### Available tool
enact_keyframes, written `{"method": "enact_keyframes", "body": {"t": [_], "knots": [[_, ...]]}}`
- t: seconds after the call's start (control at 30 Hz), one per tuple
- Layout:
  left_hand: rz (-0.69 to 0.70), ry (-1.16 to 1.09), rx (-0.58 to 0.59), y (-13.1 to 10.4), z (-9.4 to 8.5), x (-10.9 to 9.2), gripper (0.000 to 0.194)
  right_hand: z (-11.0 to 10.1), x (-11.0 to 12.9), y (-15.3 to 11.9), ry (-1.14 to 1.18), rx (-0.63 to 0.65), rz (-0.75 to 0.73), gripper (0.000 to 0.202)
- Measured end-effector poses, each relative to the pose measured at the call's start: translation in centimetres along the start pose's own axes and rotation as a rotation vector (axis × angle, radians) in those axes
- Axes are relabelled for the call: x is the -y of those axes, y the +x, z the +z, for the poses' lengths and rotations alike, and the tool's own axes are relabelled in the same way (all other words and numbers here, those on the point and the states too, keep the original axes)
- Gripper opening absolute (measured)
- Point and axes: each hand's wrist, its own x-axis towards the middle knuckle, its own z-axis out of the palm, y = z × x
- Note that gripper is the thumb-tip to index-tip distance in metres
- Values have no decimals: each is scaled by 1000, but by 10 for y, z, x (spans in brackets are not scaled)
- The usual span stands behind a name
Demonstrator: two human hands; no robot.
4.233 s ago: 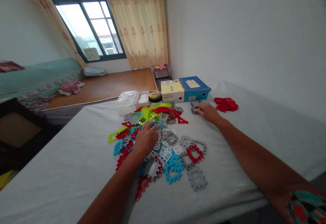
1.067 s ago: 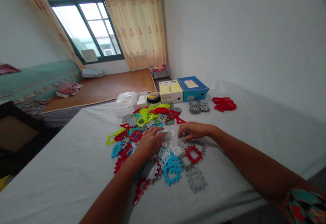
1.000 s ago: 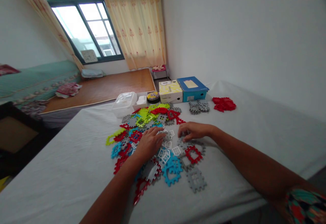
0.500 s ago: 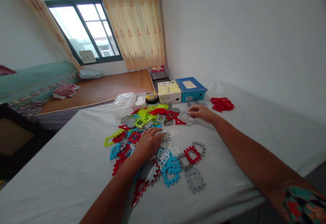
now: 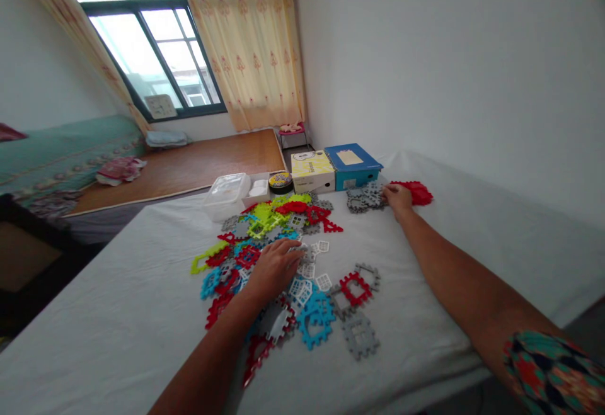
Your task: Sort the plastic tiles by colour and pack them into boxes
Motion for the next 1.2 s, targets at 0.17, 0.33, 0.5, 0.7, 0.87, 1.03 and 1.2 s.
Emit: {"method": "enact_keyframes", "body": {"t": [0.17, 0.33, 0.5, 0.7, 0.87, 1.03, 1.2], "knots": [[1, 14, 16, 0, 0, 1, 25, -6, 8, -4, -153, 18, -109, 21], [-7, 11, 14, 0, -1, 0, 25, -10, 56, -38, -324, 306, -453, 26], [-6, 20, 30, -1, -2, -1, 25, -9, 99, -109, -368, 1402, -622, 33], [-21, 28, 34, -1, -1, 0, 23, -14, 109, -142, -766, 1620, -601, 63], [-13, 29, 43, -1, -1, 1, 24, -11, 115, -148, -919, 1622, -622, 38], [-7, 21, 53, -1, -2, 0, 24, -11, 114, -144, -843, 1632, -597, 21], [-14, 21, 60, 0, -1, 0, 24, -15, 102, -110, -679, 1376, -540, 17]]}}
